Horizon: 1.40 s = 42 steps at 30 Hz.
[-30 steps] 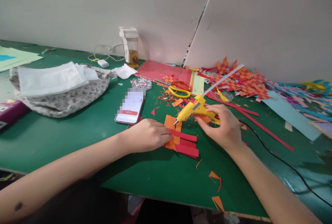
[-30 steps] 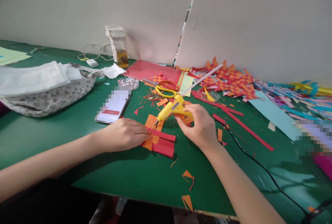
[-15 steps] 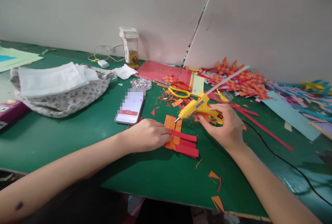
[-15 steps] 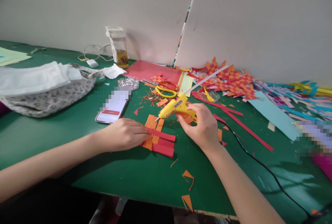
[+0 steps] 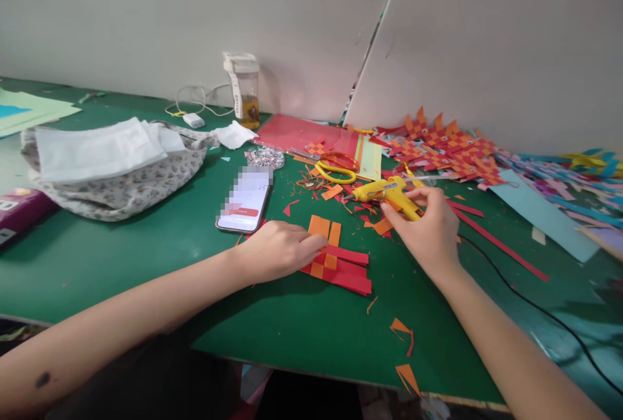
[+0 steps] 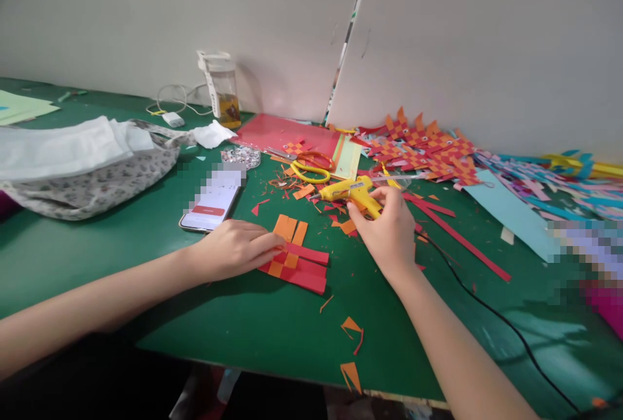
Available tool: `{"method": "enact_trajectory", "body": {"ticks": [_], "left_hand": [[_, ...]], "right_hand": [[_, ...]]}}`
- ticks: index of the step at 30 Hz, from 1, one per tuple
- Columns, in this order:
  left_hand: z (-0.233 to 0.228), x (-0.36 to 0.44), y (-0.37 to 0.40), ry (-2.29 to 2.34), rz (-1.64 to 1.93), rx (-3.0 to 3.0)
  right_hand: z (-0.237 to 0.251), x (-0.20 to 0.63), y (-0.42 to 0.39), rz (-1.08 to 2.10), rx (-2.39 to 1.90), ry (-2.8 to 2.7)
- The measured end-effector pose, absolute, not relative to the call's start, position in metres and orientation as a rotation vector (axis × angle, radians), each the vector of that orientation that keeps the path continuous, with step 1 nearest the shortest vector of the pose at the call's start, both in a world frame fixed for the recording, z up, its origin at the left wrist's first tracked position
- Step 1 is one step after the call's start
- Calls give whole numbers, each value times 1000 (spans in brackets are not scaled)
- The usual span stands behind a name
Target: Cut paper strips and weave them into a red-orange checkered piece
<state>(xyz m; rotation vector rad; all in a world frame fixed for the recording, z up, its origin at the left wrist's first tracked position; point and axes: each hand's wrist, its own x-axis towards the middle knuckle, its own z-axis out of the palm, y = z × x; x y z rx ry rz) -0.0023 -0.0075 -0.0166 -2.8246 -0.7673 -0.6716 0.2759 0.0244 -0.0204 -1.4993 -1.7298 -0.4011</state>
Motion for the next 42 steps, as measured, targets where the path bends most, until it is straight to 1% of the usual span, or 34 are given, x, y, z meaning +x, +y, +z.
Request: {"method": "enact_trajectory", "body": {"ticks": [6,11,18,27,42], "left_hand": [[-21,1,-7,-1008,-757,-2843],[-22,3,-5,-918,-895,-2771],[-20,4,-6,-796,-743,-2707],[-24,3,-4,-728,-735,-2670],[-23,5,-4,-779,-655,-2768]], "right_hand": [[-26,276,26,-381,-1514,-1752],[-24,275,26,-359,-1541,-1733],[-23,274,24,-328,-1579,-1722],[-23,275,24,-364,-1511,-1722],[-23,275,23,-354,-1519,-1719]]}}
